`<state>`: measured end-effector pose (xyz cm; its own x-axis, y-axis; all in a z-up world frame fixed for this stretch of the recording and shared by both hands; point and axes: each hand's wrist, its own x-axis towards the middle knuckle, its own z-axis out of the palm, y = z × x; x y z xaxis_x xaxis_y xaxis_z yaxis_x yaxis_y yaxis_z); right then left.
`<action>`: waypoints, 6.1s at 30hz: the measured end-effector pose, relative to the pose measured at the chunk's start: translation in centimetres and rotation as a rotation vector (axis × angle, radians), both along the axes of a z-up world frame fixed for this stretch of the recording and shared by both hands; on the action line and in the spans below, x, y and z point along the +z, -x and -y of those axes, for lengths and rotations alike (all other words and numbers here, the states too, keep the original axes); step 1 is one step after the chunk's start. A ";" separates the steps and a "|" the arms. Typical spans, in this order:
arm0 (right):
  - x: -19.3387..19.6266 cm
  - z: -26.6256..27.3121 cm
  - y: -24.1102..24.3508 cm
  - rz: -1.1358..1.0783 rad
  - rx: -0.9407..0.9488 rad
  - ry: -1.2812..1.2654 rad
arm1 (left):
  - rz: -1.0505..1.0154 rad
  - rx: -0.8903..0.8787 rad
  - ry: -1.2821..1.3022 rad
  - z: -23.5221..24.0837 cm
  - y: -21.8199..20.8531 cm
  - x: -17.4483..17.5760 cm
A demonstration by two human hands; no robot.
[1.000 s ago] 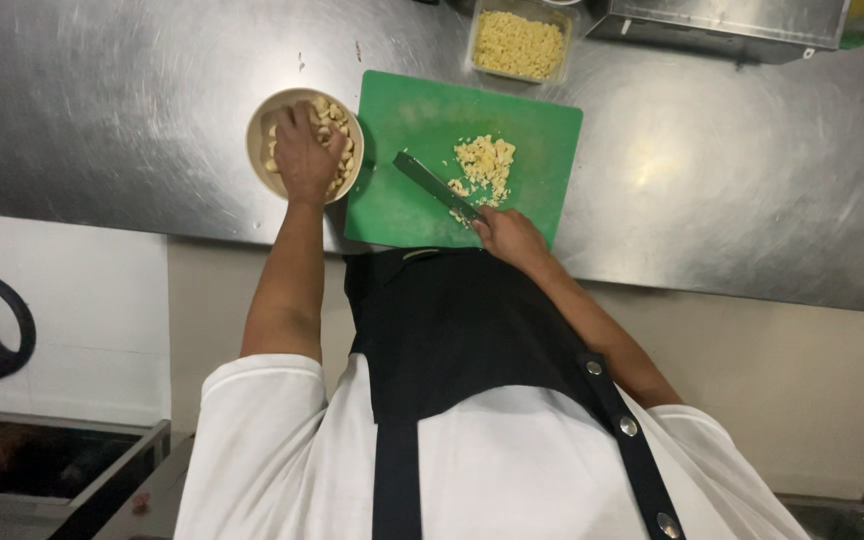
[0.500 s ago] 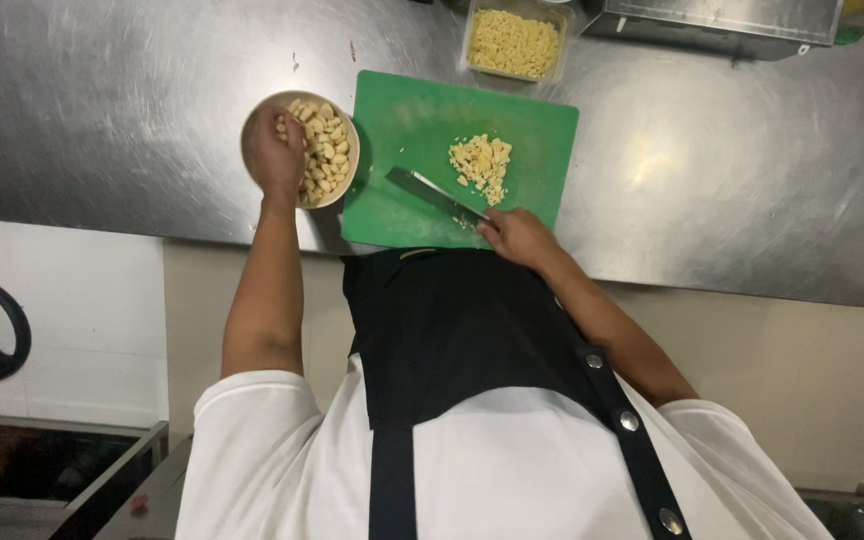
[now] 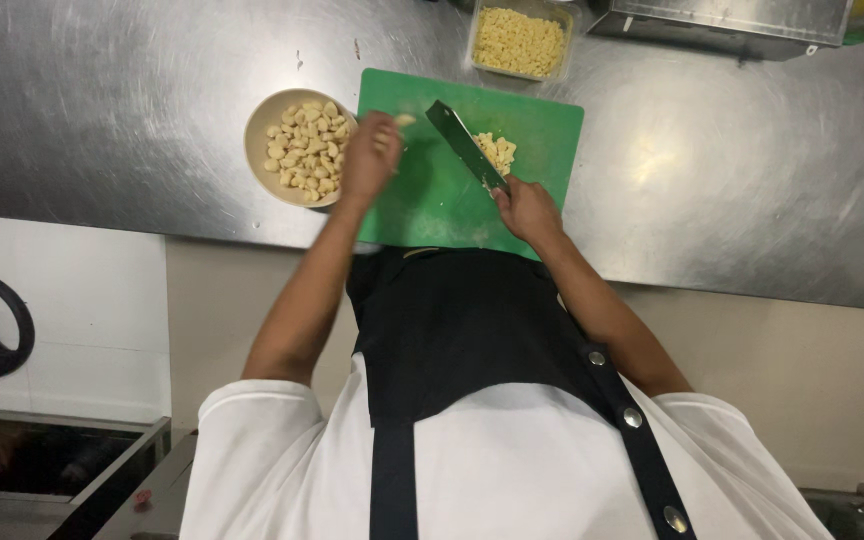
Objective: The person repeatedly picks garlic cloves from a bowl and chops them on a green cutting board using a knife. The chopped garlic accumulates on the board throughout the clip.
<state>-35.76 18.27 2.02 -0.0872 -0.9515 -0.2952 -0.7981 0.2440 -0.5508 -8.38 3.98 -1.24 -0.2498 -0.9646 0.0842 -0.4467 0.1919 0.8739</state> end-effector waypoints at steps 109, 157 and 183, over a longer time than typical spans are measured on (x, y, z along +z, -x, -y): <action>-0.1 -0.9 -2.5 -0.024 -0.033 -0.093 | 0.359 -0.478 0.280 -5.1 6.7 -7.9; 0.7 0.6 -2.1 -0.026 -0.046 -0.089 | 0.456 -0.433 0.181 -4.7 8.3 -3.3; 2.0 1.1 -3.3 -0.025 -0.049 -0.122 | 0.445 -0.495 0.164 -4.3 7.6 -3.8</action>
